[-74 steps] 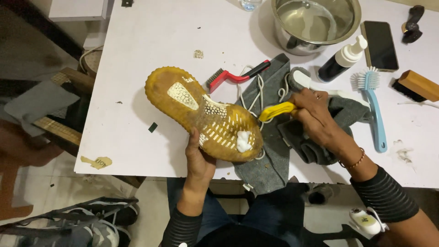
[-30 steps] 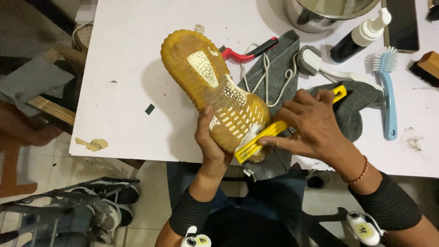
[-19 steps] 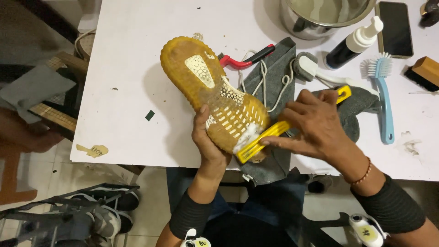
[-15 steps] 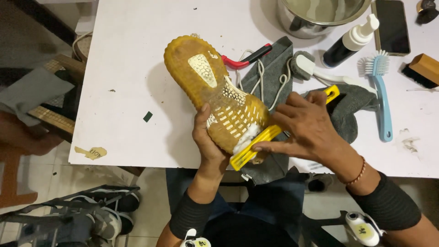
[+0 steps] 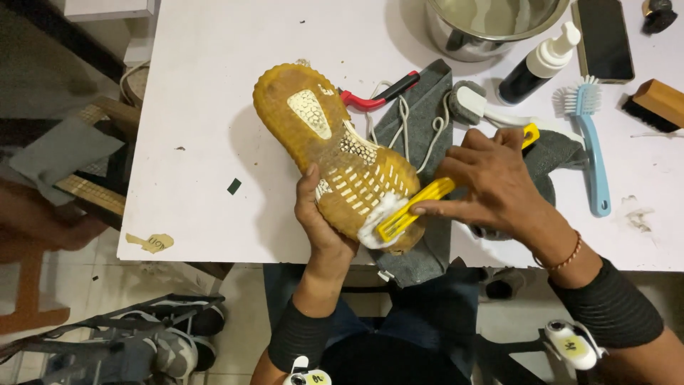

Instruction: Cleaning the sole of a sneaker using scrapers, cleaning solution, and a cloth on a workbench.

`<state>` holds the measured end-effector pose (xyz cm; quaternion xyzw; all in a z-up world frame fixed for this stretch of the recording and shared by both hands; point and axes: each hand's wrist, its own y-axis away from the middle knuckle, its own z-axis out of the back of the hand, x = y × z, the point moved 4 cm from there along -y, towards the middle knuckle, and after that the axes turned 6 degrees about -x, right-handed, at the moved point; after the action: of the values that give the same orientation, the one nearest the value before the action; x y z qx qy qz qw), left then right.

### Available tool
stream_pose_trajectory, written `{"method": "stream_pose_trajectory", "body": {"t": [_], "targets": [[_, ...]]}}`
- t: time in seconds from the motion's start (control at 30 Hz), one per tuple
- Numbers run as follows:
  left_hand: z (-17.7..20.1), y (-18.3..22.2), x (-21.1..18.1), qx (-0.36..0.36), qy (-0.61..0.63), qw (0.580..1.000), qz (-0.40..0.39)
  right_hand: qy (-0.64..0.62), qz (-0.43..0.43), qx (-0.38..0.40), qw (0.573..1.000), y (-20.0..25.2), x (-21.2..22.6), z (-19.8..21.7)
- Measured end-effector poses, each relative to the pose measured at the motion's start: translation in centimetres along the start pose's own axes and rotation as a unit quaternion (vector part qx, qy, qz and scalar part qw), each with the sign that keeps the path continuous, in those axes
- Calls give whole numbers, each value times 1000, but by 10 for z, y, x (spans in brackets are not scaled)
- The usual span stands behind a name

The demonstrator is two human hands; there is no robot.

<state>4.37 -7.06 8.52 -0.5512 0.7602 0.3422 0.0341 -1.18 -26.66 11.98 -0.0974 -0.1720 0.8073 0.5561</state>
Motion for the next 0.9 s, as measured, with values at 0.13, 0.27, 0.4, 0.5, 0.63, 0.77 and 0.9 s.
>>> {"method": "stream_pose_trajectory", "body": {"t": [0.13, 0.27, 0.4, 0.5, 0.63, 0.77, 0.9], "targets": [[1, 0, -1, 26, 13, 1000, -11, -20, -20, 16, 999, -1, 3, 0], [4, 1, 4, 8, -10, 1000, -4, -45, 22, -2, 999, -7, 25, 10], [3, 3, 1, 46, -5, 999, -20, -25, 8, 42, 999, -1, -2, 0], [8, 2, -3, 32, -10, 998, -44, -24, -50, 50, 997, 4, -24, -6], [7, -2, 1, 64, 11, 998, -10, -41, -3, 4, 999, -3, 9, 3], [10, -6, 6, 56, 1, 998, -4, -62, 22, 23, 998, -6, 15, 6], [14, -4, -1, 28, -6, 999, -36, 1, -46, 60, 997, 7, -25, -4]]}}
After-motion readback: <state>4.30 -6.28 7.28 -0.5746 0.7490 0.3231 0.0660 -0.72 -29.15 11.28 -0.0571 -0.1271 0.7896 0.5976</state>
